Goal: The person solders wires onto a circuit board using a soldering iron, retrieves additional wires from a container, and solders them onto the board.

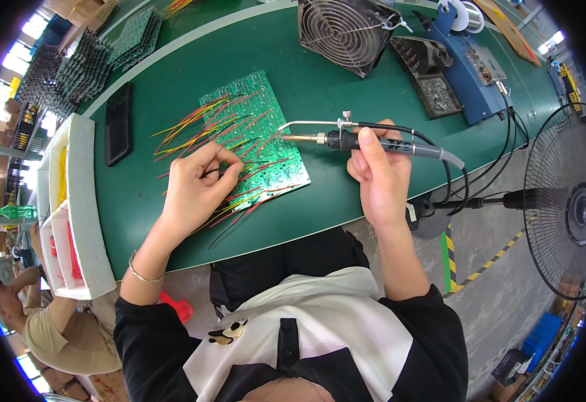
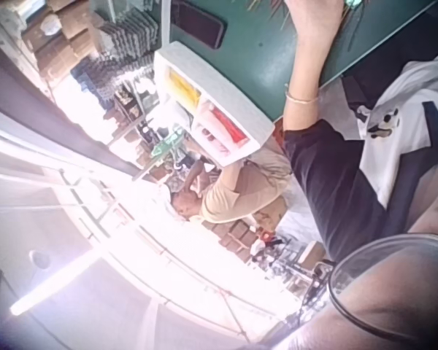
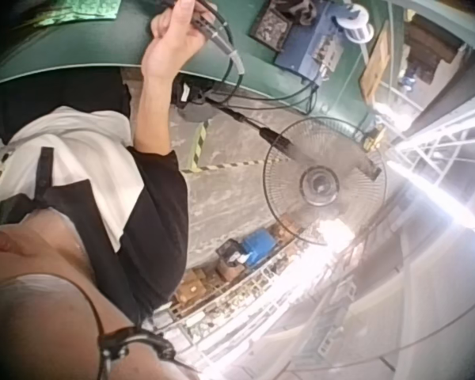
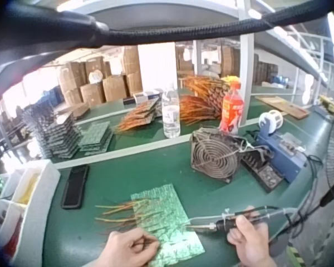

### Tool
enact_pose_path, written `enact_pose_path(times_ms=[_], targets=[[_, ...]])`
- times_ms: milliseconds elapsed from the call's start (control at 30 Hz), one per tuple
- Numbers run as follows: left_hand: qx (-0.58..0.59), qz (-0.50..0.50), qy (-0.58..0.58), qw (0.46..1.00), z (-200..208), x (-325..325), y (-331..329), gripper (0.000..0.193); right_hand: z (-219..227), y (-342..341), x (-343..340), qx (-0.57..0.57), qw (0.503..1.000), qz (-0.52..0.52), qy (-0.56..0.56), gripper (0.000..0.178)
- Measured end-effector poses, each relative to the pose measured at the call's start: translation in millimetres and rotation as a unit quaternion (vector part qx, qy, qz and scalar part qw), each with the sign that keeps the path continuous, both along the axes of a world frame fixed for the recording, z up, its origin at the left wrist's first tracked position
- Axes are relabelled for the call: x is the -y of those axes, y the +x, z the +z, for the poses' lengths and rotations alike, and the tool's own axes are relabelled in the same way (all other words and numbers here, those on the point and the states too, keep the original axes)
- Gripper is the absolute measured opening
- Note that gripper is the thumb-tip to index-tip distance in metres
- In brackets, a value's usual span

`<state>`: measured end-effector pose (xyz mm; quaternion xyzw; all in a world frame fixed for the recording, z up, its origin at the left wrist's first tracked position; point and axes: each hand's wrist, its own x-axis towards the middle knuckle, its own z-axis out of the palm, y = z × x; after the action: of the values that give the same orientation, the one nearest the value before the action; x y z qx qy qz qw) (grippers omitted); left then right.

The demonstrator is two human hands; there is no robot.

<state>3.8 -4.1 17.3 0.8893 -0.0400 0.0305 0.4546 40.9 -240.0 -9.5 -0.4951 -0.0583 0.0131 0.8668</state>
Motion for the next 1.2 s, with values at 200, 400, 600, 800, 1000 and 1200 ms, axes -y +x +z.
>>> enact_pose_path(times_ms=[200,400,600,800,1000,1200], targets=[[0.018,0.022,0.007,1.000,8.7,-4.5,2.5,0.008,-0.3,3.9,16.3,-0.013,1.000,-0.012,-0.011,0.017],[0.144,0.095,0.160,0.972,23.4,-18.9,7.1,0.013,-3.0,10.1,45.9,0.035,0.991,-0.114,-0.055,0.018],[0.198,0.134,0.107,0.965,43.1,-6.1,-13.5,0.007,-0.2,8.7,95.6,0.097,0.911,-0.372,-0.151,0.013],[0.152,0.140,-0.021,0.978,21.2,17.6,-72.4,0.008,1.0,-5.8,124.7,0.028,0.875,-0.409,-0.260,0.018],[0.135,0.115,-0.037,0.983,5.9,29.1,-79.0,0.008,1.0,-3.1,130.1,0.105,0.903,-0.387,-0.152,0.016],[0.218,0.113,0.008,0.969,6.1,40.5,-59.9,0.004,2.3,-17.7,92.2,0.088,0.934,-0.330,-0.105,0.020]])
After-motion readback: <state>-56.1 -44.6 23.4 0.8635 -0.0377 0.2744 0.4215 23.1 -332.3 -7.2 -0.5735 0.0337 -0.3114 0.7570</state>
